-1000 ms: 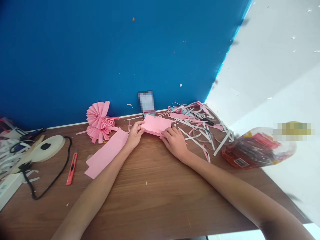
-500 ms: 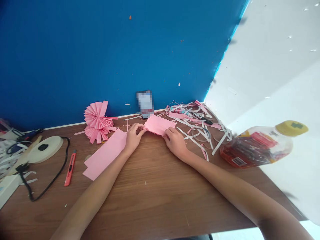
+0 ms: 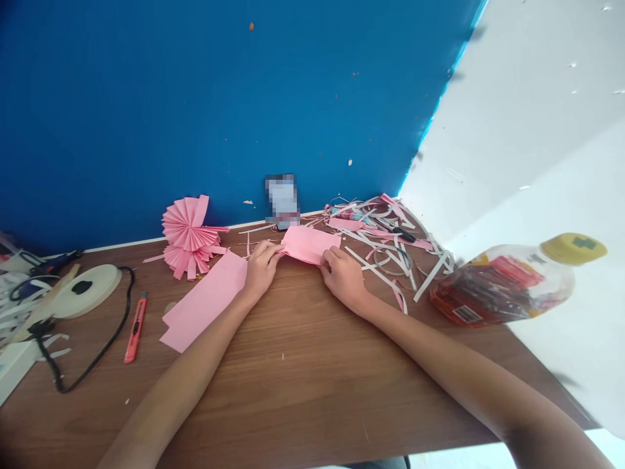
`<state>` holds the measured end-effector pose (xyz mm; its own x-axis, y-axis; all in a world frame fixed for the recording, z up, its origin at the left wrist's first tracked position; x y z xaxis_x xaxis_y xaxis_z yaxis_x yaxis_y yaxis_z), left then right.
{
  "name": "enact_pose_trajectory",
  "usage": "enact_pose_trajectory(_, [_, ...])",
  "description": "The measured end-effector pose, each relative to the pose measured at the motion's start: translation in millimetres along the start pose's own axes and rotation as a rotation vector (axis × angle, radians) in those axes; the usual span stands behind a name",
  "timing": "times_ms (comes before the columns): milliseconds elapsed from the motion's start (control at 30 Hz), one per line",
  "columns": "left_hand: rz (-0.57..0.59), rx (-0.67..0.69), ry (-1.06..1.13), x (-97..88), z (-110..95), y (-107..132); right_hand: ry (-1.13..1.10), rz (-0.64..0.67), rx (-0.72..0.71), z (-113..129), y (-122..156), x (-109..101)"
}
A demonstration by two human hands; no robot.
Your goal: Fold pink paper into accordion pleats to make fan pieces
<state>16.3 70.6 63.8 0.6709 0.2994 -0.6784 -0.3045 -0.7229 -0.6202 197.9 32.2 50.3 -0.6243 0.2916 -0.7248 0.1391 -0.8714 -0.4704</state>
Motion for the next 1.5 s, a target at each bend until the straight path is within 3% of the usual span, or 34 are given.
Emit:
enact_pose_trajectory(167, [0.019,-0.051,0.05,-0.7,7,-3,0.107,-0.011,-0.074,10,-1,-2])
enact_pose_trajectory(333, [0.045,0.01,0.01,1.3,-2,-4,0.147,0.0,-0.098,14,0,0])
enact_pose_trajectory(733, [0.092,0.095,-0.025,6.5,-14,0,0.154,-0.065,-0.037,4,-1,-8])
enact_pose_trajectory(967, [0.197,0.24,-0.125,20.4,-41,5,0.244,0.047,-0.233,38,3,7])
enact_pose_trajectory(1133, [0.236,0.289,-0.127,27.7,-56,9,0.18,0.076,-0.308,37,8,17])
enact_pose_trajectory(1500, [0.171,0.381,-0.353,27.8,-66,14,0.216,0.07,-0.337,39,9,17])
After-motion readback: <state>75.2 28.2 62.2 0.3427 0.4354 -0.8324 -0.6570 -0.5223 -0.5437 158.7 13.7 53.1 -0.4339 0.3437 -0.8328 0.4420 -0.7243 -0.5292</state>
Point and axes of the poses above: each hand's wrist, its own y-axis away from the middle knuckle, its own x-axis out of the palm, z = x × y, the point moved 10 cm from there along -y, towards the middle knuckle, and after that the axes turned 10 degrees about -y, right-handed, at the moved point
